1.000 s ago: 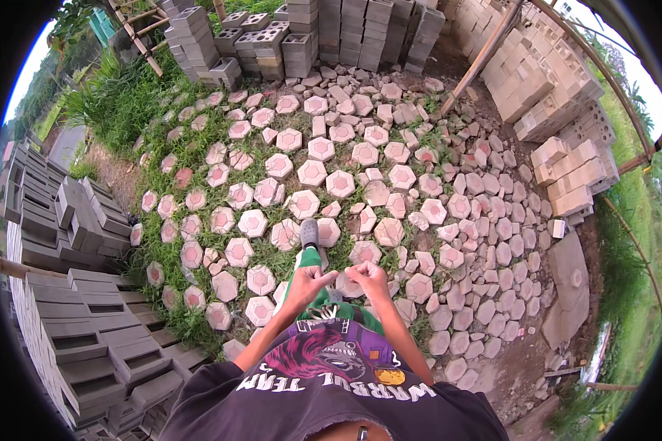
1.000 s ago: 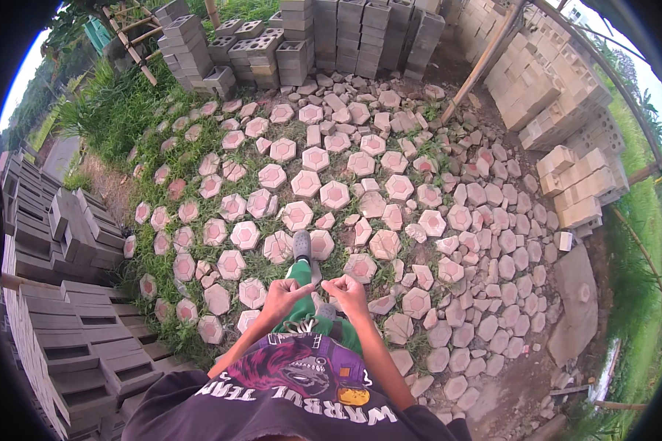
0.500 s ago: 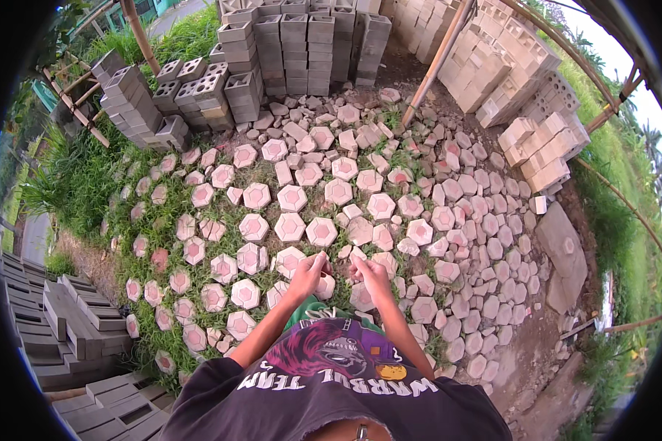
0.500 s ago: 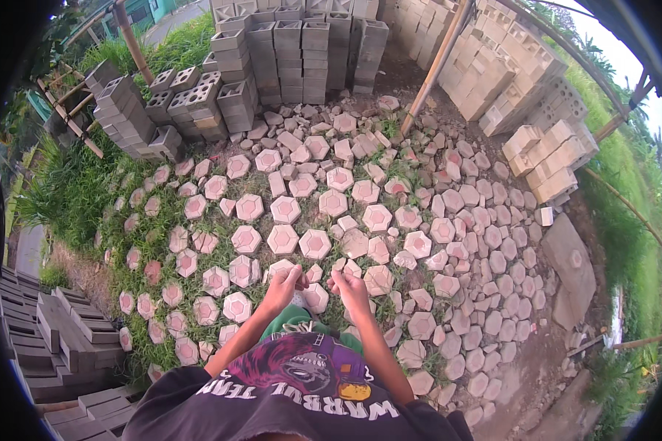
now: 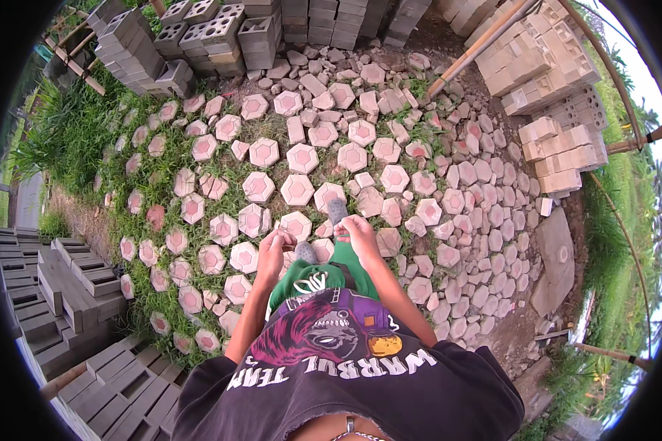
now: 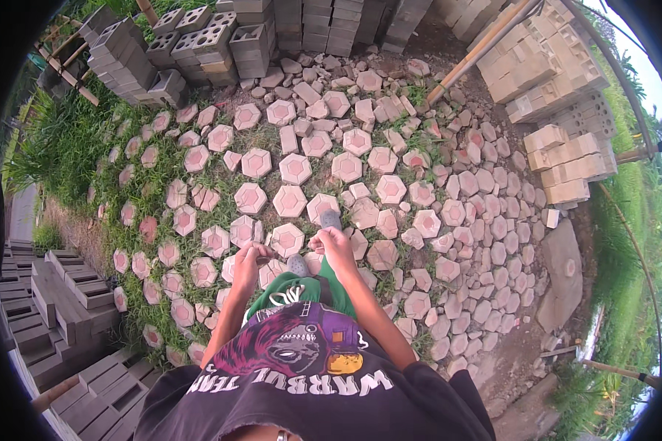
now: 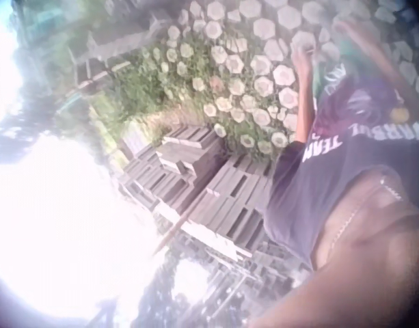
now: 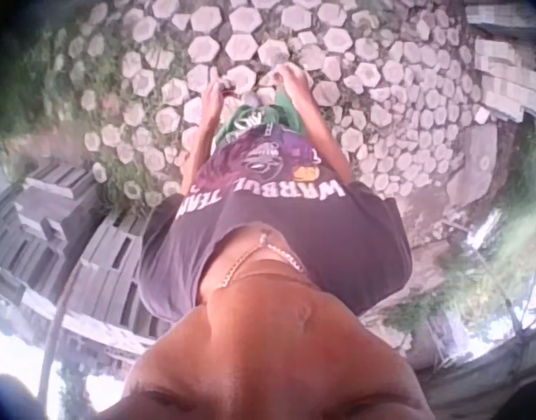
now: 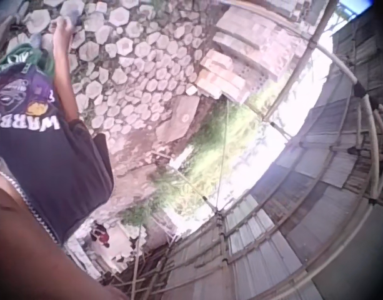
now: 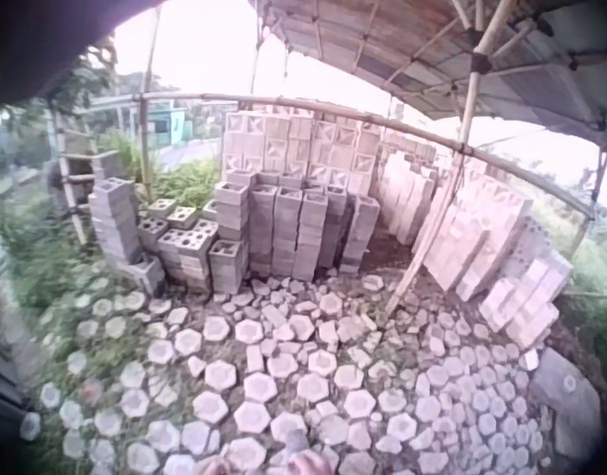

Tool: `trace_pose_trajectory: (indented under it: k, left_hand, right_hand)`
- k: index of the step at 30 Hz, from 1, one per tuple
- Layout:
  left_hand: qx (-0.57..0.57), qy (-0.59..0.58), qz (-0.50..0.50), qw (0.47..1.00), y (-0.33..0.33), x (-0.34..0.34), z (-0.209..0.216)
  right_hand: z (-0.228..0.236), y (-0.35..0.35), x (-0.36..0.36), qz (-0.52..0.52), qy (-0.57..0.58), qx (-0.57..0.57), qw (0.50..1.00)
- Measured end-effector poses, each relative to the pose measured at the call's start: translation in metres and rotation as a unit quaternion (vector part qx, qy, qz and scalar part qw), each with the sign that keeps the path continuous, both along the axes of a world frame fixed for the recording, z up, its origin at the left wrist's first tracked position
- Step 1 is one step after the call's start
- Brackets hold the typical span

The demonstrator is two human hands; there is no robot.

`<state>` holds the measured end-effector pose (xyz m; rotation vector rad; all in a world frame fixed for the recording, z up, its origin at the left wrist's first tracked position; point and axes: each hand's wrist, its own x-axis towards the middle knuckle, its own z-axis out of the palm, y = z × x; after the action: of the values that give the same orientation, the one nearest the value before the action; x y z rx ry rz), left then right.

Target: The person picks up concrete blocks from several stacks and places them into a new pile on the ground.

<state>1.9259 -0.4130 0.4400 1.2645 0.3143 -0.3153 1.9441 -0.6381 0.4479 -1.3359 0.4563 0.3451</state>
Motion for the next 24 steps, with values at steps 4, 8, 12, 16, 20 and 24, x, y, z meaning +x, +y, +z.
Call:
trace_pose_trajectory:
  k: [4,8,12,16,20,24]
  left_hand:
    - [0.016,0.000,0.053,0.998,0.008,0.025,-0.002]
    - [0.041,0.006,0.092,0.995,0.008,0.071,-0.010]
    - [0.065,0.008,0.141,0.988,-0.006,0.133,-0.009]
    - [0.051,-0.057,0.167,0.983,-0.029,0.212,0.011]
    - [0.088,-0.087,0.162,0.979,-0.057,0.292,0.011]
    - [0.082,-0.104,0.171,0.976,-0.084,0.348,0.018]
  right_hand:
    - [-0.002,0.014,0.048,0.064,0.012,0.012,0.998]
    - [-0.012,0.015,0.109,0.134,0.005,0.006,0.991]
    - [-0.021,0.005,0.193,0.219,-0.054,0.011,0.974]
    - [-0.008,-0.019,0.276,0.209,-0.113,-0.038,0.971]
    - [0.000,-0.047,0.346,0.175,-0.116,0.007,0.978]
    - [0.004,-0.065,0.393,0.142,-0.052,0.010,0.988]
